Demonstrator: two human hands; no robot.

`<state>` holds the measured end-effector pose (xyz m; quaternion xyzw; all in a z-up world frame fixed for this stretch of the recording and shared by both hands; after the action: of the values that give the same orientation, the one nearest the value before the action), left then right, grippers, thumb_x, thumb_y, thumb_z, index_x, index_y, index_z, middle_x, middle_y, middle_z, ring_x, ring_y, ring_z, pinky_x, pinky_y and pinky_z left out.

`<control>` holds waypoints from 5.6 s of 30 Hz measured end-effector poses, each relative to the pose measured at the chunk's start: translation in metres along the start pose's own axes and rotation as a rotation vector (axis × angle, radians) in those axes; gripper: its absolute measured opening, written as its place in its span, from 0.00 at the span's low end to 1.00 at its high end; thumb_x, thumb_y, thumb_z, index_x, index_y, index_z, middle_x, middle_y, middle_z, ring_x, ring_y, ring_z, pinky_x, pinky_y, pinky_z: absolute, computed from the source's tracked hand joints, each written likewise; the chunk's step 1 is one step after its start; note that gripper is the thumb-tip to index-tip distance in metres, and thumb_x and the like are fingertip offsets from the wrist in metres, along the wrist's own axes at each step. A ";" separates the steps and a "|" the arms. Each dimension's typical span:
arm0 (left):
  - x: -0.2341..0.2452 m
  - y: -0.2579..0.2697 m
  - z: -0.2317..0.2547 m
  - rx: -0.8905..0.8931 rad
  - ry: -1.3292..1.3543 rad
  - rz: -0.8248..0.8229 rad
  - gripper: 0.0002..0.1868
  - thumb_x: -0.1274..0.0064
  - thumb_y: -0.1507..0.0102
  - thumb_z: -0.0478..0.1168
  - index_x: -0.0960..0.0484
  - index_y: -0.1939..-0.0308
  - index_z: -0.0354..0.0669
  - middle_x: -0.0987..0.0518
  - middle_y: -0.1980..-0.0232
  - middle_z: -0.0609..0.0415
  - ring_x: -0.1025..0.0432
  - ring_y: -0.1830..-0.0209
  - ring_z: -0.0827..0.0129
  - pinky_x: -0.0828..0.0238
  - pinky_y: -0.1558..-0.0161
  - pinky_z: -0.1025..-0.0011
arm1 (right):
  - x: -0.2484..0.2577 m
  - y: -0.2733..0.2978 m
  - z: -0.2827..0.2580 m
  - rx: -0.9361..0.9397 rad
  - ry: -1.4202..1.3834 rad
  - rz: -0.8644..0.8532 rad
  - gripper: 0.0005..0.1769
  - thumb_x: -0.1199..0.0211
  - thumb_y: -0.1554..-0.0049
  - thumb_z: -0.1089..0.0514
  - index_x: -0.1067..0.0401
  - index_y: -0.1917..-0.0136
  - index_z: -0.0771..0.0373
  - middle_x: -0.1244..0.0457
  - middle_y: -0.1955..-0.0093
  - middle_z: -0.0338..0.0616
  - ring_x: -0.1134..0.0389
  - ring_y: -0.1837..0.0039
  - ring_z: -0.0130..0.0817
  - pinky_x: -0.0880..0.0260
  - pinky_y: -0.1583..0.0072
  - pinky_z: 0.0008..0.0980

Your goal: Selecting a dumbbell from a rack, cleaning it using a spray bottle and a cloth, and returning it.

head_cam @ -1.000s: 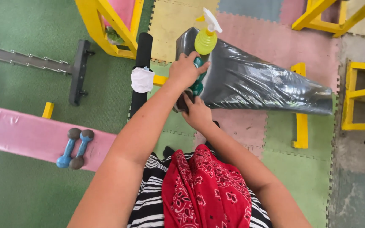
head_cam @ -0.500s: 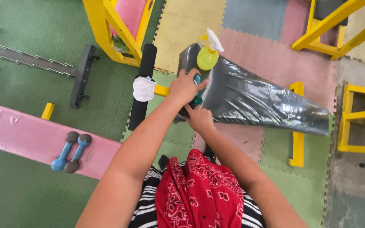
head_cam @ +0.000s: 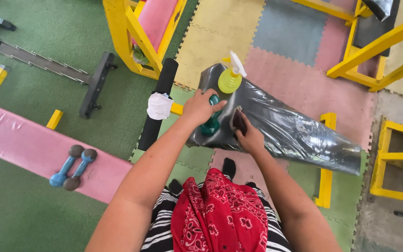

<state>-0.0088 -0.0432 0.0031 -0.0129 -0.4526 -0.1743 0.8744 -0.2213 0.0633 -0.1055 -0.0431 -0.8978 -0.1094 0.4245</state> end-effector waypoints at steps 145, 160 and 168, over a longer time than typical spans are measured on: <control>-0.096 0.027 -0.086 -0.408 0.325 0.082 0.38 0.39 0.42 0.38 0.33 0.29 0.39 0.31 0.28 0.37 0.38 0.26 0.43 0.43 0.26 0.56 | -0.087 -0.043 -0.058 0.509 -0.618 -0.169 0.27 0.32 0.46 0.63 0.32 0.33 0.65 0.35 0.36 0.46 0.34 0.34 0.36 0.35 0.33 0.38; -0.101 -0.006 -0.065 -0.637 0.468 -0.296 0.32 0.44 0.37 0.39 0.34 0.30 0.36 0.32 0.29 0.37 0.39 0.27 0.41 0.44 0.28 0.54 | -0.143 -0.023 -0.010 0.198 -0.624 0.282 0.27 0.37 0.43 0.65 0.33 0.30 0.63 0.36 0.31 0.52 0.36 0.28 0.43 0.38 0.29 0.43; -0.110 -0.016 -0.061 -0.697 0.473 -0.383 0.32 0.44 0.38 0.37 0.35 0.31 0.38 0.31 0.31 0.38 0.38 0.29 0.41 0.42 0.28 0.54 | -0.150 -0.013 -0.005 0.056 -0.684 0.393 0.28 0.42 0.42 0.67 0.37 0.28 0.65 0.38 0.29 0.56 0.38 0.26 0.44 0.40 0.28 0.42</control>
<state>-0.0246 -0.0373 -0.1224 -0.1823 -0.1493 -0.4726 0.8492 -0.1243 0.0516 -0.2198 -0.2363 -0.9647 0.0192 0.1149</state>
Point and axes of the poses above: each hand's wrist, its own y-axis away from the middle knuckle, its own x-axis out of the back of the hand, z = x × y, the point moved 4 cm from there along -y, towards the middle knuckle
